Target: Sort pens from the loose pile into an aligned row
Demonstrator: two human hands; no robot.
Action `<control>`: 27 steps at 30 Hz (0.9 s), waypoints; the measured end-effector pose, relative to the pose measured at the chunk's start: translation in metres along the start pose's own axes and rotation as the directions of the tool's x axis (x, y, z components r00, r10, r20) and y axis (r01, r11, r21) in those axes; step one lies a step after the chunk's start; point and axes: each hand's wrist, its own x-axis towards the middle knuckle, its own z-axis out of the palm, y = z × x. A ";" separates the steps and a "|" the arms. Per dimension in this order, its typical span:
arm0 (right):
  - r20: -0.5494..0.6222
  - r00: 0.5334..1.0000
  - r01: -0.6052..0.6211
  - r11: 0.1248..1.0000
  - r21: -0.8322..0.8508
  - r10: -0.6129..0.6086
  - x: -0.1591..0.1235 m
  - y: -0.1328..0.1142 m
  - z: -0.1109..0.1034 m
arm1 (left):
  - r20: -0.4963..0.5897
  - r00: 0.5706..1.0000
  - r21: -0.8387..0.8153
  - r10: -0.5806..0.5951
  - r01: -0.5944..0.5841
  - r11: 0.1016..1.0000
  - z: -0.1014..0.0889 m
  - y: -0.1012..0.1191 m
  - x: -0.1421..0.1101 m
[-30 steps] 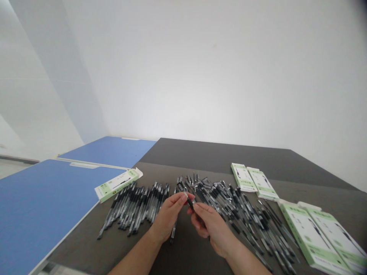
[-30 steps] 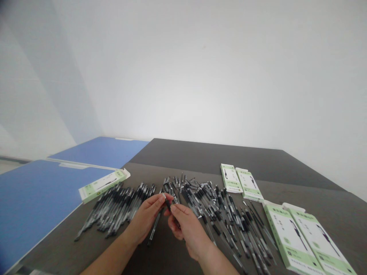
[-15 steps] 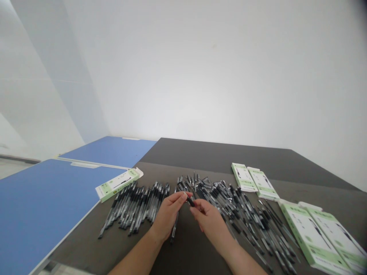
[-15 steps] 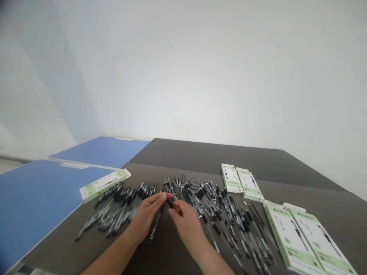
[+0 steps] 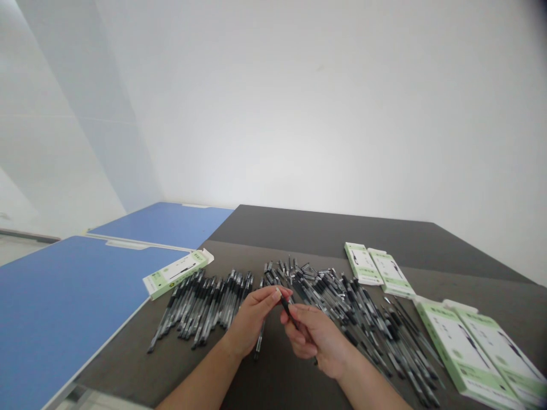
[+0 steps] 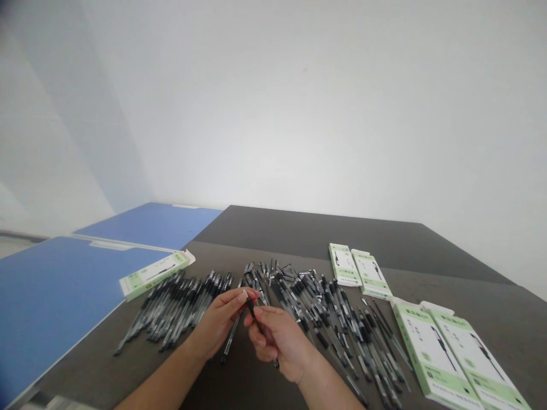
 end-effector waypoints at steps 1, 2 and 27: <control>-0.009 1.000 0.008 1.000 0.000 -0.008 0.000 0.000 0.000 | -0.001 1.000 0.003 -0.007 0.007 1.000 0.000 -0.001 0.001; -0.068 0.996 0.048 0.998 -0.043 -0.051 0.002 0.001 -0.001 | -0.015 1.000 0.019 -0.018 0.018 1.000 0.000 -0.001 0.002; -0.400 0.813 0.372 0.906 -0.203 -0.423 0.007 -0.015 -0.020 | -0.219 0.975 0.941 -0.031 0.219 0.257 -0.053 0.013 0.109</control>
